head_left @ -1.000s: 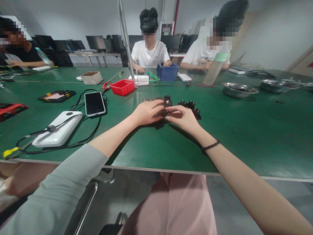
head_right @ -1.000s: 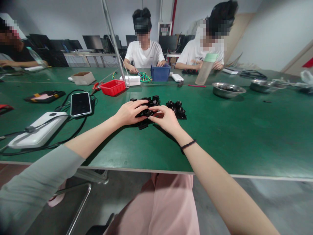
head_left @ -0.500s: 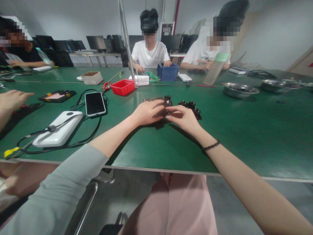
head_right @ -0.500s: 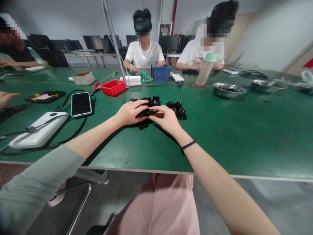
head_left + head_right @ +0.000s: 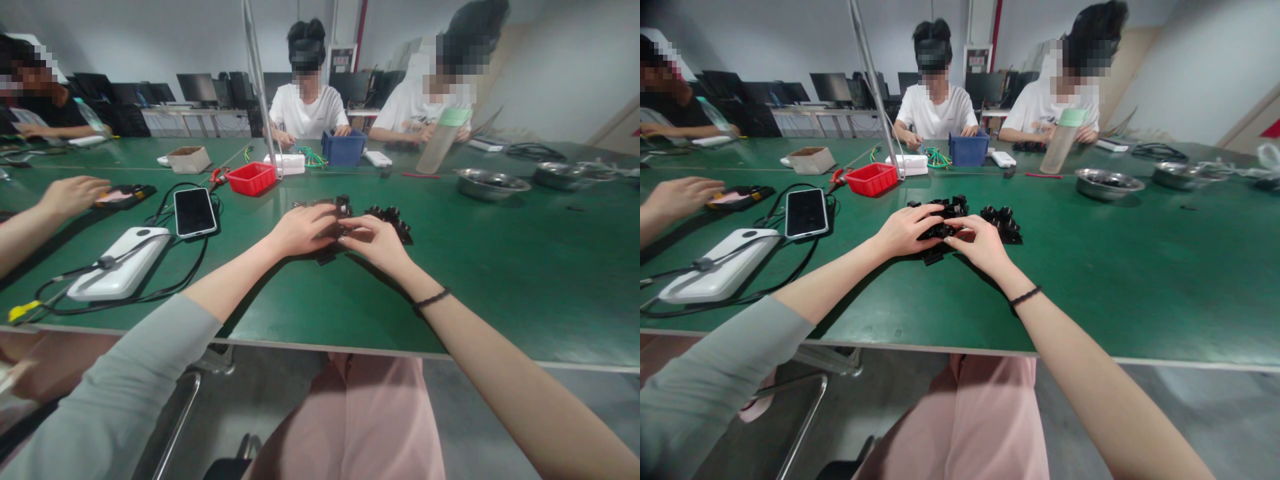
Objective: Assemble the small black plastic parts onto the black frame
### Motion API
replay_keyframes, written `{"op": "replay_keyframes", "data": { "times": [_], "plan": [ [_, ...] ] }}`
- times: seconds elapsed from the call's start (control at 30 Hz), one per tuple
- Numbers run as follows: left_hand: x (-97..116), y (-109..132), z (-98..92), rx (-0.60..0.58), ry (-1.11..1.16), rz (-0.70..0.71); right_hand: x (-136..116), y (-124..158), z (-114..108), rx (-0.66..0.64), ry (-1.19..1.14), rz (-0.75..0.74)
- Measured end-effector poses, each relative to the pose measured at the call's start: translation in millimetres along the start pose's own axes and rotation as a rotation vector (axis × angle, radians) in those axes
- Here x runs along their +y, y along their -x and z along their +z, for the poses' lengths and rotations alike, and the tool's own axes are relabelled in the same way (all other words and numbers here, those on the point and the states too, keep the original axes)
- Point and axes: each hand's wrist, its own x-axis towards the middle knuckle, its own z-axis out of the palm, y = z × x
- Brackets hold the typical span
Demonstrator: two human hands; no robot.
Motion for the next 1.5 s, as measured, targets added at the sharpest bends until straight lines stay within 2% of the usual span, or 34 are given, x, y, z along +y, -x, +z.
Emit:
{"op": "replay_keyframes", "data": {
  "times": [1.5],
  "plan": [
    [-0.7, 0.5, 2.1, 0.062, -0.017, 0.068, 2.1, 1.3, -0.3, -0.008, 0.042, -0.068]
  ]
}}
